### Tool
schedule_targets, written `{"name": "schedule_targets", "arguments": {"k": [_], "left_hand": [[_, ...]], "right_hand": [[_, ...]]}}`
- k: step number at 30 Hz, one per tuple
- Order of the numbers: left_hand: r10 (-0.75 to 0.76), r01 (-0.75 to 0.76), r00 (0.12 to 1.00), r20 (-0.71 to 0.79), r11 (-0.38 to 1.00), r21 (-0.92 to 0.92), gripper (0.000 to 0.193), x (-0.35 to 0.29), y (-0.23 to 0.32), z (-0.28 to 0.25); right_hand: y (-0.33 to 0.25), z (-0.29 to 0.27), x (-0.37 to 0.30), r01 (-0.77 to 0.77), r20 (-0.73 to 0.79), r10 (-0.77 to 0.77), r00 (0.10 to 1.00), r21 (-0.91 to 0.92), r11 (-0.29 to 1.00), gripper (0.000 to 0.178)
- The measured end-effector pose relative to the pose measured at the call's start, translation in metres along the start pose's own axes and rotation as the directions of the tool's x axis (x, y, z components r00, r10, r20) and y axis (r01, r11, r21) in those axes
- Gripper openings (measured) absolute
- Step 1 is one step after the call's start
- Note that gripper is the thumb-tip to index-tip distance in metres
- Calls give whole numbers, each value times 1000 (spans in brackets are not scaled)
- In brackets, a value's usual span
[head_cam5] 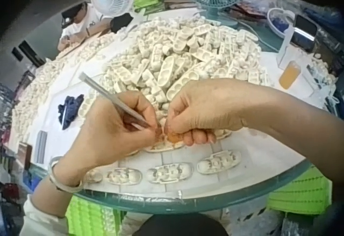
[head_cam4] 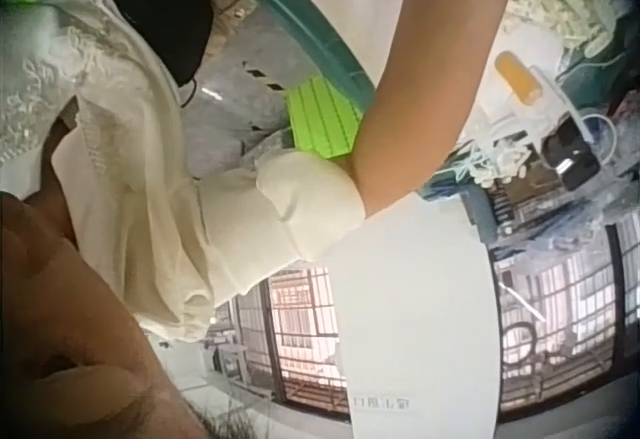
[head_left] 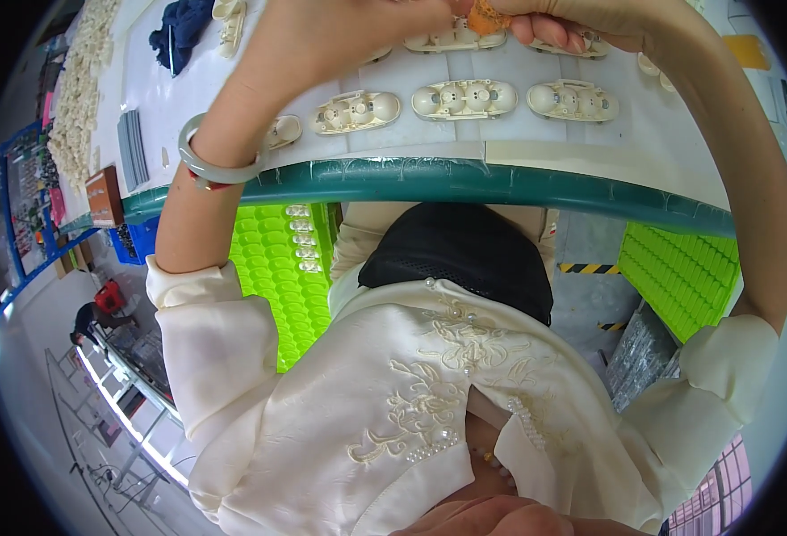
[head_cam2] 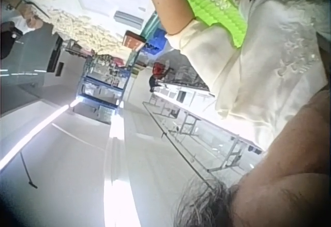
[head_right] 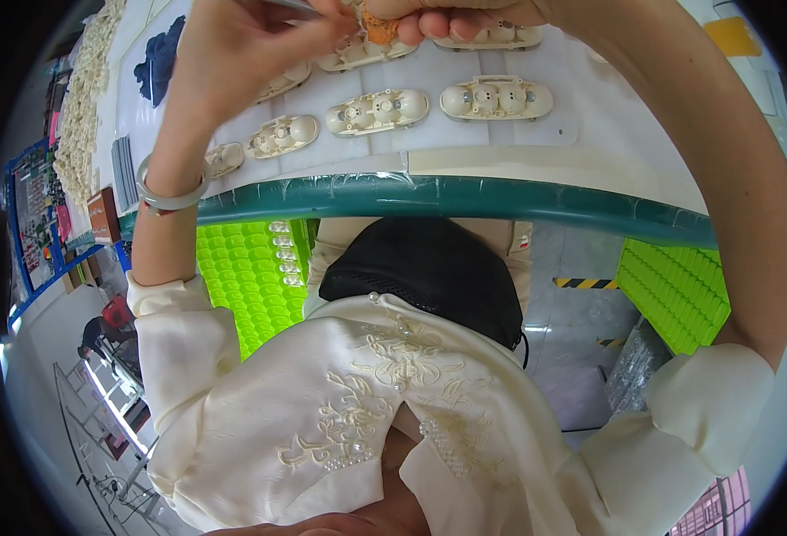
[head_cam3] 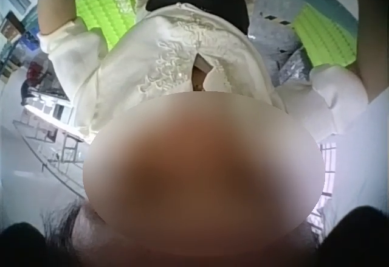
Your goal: The worker is assembling small white plastic components by placing them into a tray, applying adhesive from a bottle, and using a craft knife for precision work.
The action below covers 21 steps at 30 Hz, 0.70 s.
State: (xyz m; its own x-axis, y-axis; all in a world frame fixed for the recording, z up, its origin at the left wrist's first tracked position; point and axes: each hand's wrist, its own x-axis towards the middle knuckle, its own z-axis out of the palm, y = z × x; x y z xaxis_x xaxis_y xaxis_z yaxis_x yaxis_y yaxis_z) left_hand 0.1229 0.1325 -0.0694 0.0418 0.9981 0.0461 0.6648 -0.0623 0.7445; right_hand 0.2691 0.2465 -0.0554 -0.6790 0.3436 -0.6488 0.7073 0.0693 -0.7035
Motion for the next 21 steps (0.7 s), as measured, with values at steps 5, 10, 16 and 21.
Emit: {"name": "schedule_targets", "arguments": {"k": [5, 10, 16, 21], "left_hand": [[-171, 122, 975, -142, 945, -303, 15, -12, 6, -19], [-285, 272, 956, -65, 949, -159, 14, -17, 20, -9], [-280, 269, 958, -54, 950, -162, 10, -18, 15, -8], [-242, 228, 968, -64, 959, -167, 8, -14, 9, 1]], "right_hand": [[2, -2, 10, -9, 64, 7, 998, 29, 1000, 12], [5, -5, 3, -14, -6, 15, 1000, 34, 999, 12], [1, -4, 8, -7, 28, 6, 1000, 38, 999, 11], [1, -4, 4, -20, 11, 19, 1000, 47, 999, 11]]}}
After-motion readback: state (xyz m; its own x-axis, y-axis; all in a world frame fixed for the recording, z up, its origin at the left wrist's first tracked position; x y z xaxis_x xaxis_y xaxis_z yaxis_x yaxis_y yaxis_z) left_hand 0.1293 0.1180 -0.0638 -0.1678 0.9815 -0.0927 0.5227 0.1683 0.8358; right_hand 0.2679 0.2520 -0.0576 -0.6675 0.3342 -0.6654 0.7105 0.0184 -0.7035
